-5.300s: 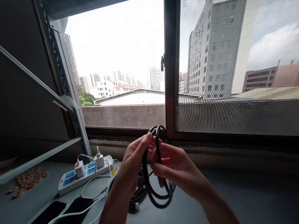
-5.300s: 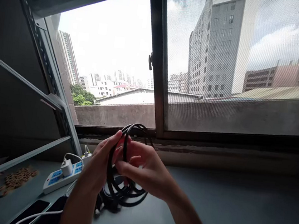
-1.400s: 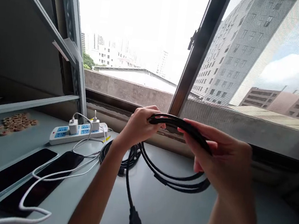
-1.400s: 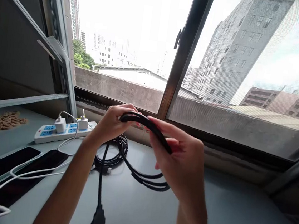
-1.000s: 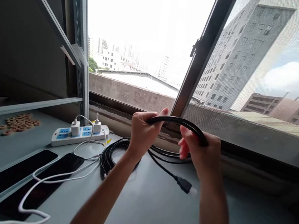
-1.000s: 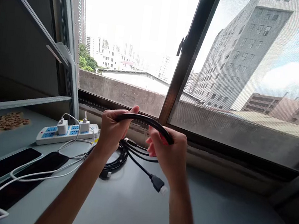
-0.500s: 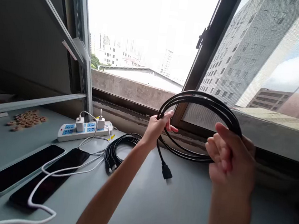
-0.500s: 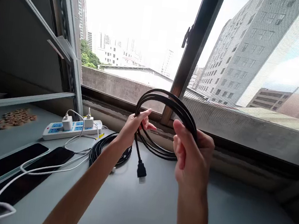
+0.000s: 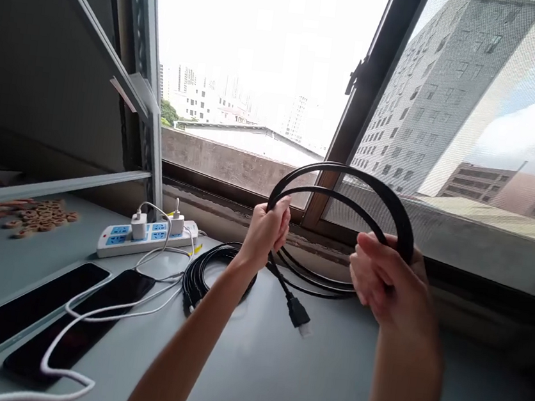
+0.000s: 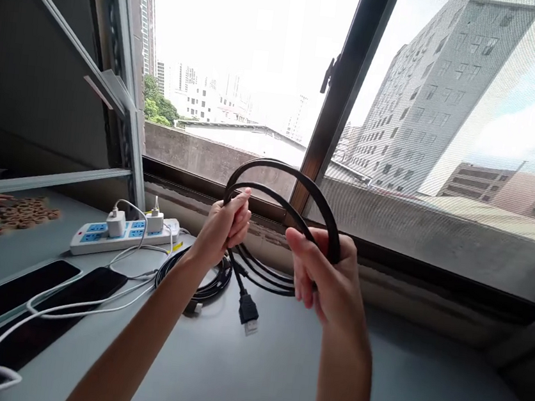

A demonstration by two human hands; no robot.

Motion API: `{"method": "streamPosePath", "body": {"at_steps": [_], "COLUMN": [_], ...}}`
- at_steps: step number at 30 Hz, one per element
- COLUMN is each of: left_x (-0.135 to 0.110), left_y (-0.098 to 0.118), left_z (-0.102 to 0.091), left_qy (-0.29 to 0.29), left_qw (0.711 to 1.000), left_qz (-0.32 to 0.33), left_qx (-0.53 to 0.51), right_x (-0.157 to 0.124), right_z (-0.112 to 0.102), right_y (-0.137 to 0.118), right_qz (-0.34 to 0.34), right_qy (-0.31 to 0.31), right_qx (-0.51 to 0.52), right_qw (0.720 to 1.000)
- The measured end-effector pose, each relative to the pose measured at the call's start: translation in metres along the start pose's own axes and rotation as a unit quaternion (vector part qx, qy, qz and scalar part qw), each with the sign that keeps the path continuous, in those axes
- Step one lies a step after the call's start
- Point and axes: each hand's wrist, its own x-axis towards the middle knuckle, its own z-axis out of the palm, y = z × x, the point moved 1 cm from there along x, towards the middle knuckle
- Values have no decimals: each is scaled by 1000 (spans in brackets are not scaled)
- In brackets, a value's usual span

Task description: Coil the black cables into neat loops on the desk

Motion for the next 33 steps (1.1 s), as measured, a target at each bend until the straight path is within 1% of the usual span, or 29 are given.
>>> {"method": "streamPosePath", "body": {"at_steps": [1, 3, 6, 7, 8, 10, 13, 15, 16, 17, 19, 20, 22, 24, 26, 29, 31, 33], "left_x": [1, 3, 5, 5, 4, -1, -8, -9, -7, -5, 1, 4, 10, 13, 15, 16, 16, 14], "left_y": [-3, -13, -30, -36, -40, -46, -51, -54, -55, -56, -56, -55, -51, -46, -38, -27, -19, -11], "left_z": [1, 2, 6, 9, 12, 18, 24, 24, 23, 22, 20, 19, 16, 12, 7, -1, -6, -9], "left_qy": [-18, -37, -20, -23, -40, -108, -230, -283, -293, -289, -254, -229, -174, -129, -98, -47, -14, -4], "left_qw": [1000, 998, 992, 988, 983, 969, 940, 928, 929, 936, 953, 961, 973, 987, 995, 996, 995, 993], "left_qz": [-6, -20, -45, -60, -80, -131, -191, -210, -207, -195, -162, -148, -115, -69, -15, 49, 65, 67], "left_qx": [15, 51, 120, 142, 160, 180, 164, 121, 90, 55, -20, -54, -95, -73, -14, 52, 73, 93], "right_x": [-1, -3, -4, -5, -6, -7, -7, -5, -3, 0, 8, 13, 23, 32, 37, 40, 39, 38], "right_z": [2, 4, 4, 4, 3, 1, -1, -2, -3, -5, -10, -13, -19, -25, -30, -30, -27, -21], "right_y": [-3, -8, -14, -15, -16, -16, -13, -10, -7, -4, 5, 10, 22, 32, 41, 48, 50, 49], "right_qz": [1, -11, -36, -48, -62, -91, -122, -149, -164, -177, -177, -163, -106, -39, -7, -24, -39, -67], "right_qy": [-5, 10, 60, 78, 93, 95, 46, 29, 34, 47, 100, 131, 182, 200, 210, 229, 219, 213], "right_qx": [31, 69, 85, 89, 92, 91, 89, 100, 107, 114, 137, 152, 183, 192, 156, 68, 32, -9], "right_qw": [1000, 997, 994, 992, 989, 987, 987, 983, 980, 977, 969, 966, 960, 960, 965, 971, 974, 975]}}
